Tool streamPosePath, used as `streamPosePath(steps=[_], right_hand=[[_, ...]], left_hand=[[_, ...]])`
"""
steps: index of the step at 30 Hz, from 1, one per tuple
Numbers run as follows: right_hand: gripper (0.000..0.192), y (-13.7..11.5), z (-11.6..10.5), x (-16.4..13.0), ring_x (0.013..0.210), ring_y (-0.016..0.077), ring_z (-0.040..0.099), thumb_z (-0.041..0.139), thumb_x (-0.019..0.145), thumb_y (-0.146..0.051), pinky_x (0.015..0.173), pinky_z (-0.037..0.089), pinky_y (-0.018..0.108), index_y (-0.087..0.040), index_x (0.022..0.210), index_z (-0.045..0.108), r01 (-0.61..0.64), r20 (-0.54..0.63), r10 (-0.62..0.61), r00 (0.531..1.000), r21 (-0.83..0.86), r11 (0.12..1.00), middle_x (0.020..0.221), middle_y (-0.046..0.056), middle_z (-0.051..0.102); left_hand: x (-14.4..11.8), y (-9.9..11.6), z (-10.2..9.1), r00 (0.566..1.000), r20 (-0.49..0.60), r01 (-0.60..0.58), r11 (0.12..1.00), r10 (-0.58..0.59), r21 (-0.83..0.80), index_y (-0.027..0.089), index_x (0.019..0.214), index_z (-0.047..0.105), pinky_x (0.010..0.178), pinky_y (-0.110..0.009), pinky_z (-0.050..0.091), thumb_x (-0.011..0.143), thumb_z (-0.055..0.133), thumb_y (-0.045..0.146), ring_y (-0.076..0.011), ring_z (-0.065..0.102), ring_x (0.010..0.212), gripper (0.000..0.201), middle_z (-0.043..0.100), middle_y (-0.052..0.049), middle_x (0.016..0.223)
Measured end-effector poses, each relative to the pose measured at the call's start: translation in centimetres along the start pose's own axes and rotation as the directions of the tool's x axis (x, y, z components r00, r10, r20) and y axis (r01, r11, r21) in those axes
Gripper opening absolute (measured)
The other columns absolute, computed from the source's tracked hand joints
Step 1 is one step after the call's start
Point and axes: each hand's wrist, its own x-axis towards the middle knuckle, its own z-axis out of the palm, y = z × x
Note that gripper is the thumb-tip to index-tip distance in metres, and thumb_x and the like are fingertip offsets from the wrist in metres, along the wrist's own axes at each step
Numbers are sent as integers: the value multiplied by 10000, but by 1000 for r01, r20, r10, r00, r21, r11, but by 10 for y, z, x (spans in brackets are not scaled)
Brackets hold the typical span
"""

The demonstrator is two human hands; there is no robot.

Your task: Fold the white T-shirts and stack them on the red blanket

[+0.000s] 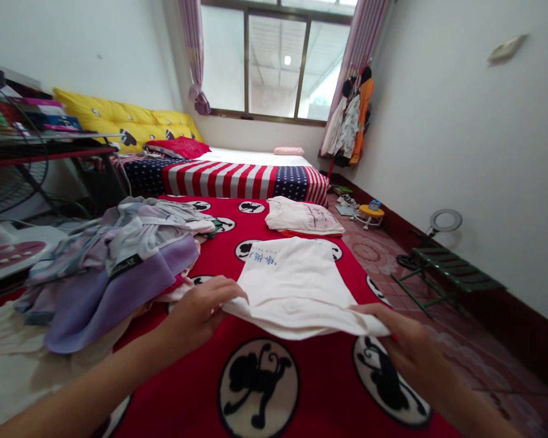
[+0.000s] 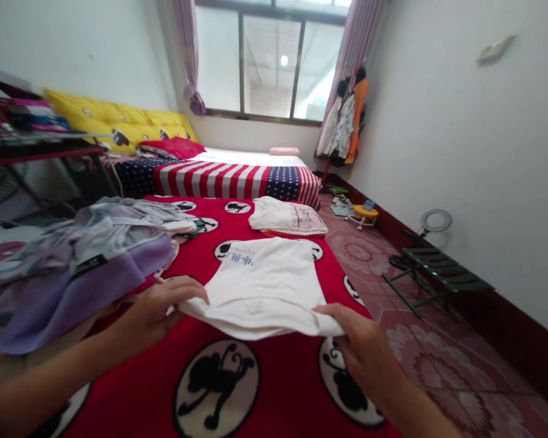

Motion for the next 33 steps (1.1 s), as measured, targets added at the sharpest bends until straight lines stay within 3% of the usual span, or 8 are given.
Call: streamPosePath(steps=[5,10,13,16,20,24,28,33], right_hand=[[186,-57,-57,23,647,221,624,570,842,-405,546,502,313,-315,981,656,-114,-394,163,904,145,983,779,50,683],[218,-38,-62,115,532,125,524,630,785,-388,454,400,212,-175,760,667,-62,-248,112,962,204,977,626,5,607],[233,-23,-70,181,423,47,418,633,765,-308,446,348,177,-114,640,601,-119,-344,219,913,288,950,497,-49,495],[200,-35,-95,209,505,15,480,550,827,-278,569,384,202,-88,787,597,29,-561,162,812,316,948,605,-59,514],[168,-57,-114,178,574,79,527,560,846,-314,612,434,260,-153,848,609,116,-651,0,759,135,984,649,-38,531],[160,-44,-85,107,652,197,585,560,849,-330,598,479,317,-222,916,657,47,-508,-118,853,-151,987,720,30,632],[223,-7,-24,24,781,229,681,491,874,-287,656,544,309,-223,995,667,85,-156,-91,984,-46,995,900,61,716],[277,19,25,-43,957,237,682,524,814,-202,807,560,307,-248,1024,698,166,138,-164,977,-8,986,1029,93,712]], left_hand=[[17,44,-55,926,-373,-40,965,-61,-258,293,928,653,583,-256,517,800,636,289,-157,603,682,130,658,20,837],[94,32,-62,924,-321,-3,835,-208,-550,150,926,687,646,-326,581,696,739,304,-210,655,795,282,679,-38,849],[162,12,-70,826,-494,-98,792,-273,-602,116,828,674,660,-307,565,662,732,202,-162,639,727,196,655,-23,769],[203,12,-91,700,-713,-333,863,-43,-379,122,809,675,730,-259,527,699,679,107,-125,617,767,111,643,-1,754],[184,36,-105,589,-778,-430,900,217,-74,170,885,688,804,-247,497,752,650,97,-123,609,846,157,676,14,852],[116,39,-82,755,-612,-273,962,234,30,179,955,690,765,-269,494,815,619,132,-143,623,825,164,697,-8,887],[37,7,-27,944,-246,-234,972,222,-22,210,942,694,802,-270,498,841,578,128,-175,654,890,174,712,-32,941],[-35,-19,29,977,149,-155,988,152,6,242,963,683,822,-264,487,856,384,23,-178,625,947,386,688,-51,959]])
